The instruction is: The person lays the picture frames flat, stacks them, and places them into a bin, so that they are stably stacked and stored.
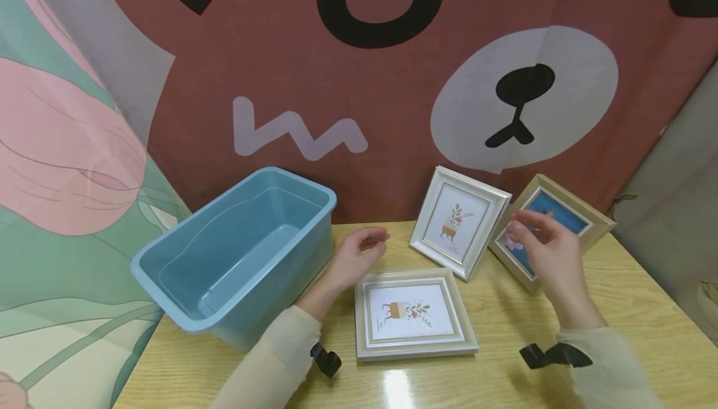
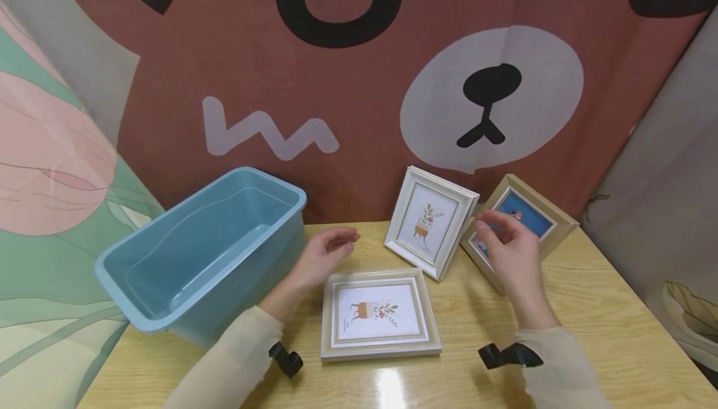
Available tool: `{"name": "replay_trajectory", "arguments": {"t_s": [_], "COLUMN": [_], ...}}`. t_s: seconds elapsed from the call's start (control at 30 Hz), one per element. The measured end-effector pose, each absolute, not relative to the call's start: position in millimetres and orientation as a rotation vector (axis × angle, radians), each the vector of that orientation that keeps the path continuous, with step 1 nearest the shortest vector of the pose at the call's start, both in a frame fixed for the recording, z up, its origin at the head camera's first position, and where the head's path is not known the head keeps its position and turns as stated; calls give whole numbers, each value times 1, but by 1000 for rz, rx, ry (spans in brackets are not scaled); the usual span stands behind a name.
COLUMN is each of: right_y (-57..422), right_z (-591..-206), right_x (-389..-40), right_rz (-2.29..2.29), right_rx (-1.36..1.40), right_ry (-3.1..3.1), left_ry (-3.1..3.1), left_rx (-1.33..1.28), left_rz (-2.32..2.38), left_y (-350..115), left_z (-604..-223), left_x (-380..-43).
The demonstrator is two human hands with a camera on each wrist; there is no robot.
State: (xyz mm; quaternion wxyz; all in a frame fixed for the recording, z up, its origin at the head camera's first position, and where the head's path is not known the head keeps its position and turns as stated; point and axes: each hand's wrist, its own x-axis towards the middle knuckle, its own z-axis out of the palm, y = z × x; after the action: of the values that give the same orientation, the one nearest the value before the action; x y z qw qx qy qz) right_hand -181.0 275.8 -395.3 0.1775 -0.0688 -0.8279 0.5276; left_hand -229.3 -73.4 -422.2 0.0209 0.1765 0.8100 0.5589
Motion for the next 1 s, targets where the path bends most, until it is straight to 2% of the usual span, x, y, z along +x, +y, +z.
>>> {"name": "replay_trajectory", "arguments": {"t_s": [0.5, 1.0], "right_y": [273, 268], "right_z": [-394, -396], "right_x": [-199, -212], "right_rz": [1560, 1431], "right_rx": [-204, -250], "right_ry": [-2282, -2405], "left_ry": [2554, 2549], "left_rx": [534, 534], "left_rz": [1616, 1605], "left_y": [-66, -58], "left_z": [-419, -415], "left_x": [-238, -245]}}
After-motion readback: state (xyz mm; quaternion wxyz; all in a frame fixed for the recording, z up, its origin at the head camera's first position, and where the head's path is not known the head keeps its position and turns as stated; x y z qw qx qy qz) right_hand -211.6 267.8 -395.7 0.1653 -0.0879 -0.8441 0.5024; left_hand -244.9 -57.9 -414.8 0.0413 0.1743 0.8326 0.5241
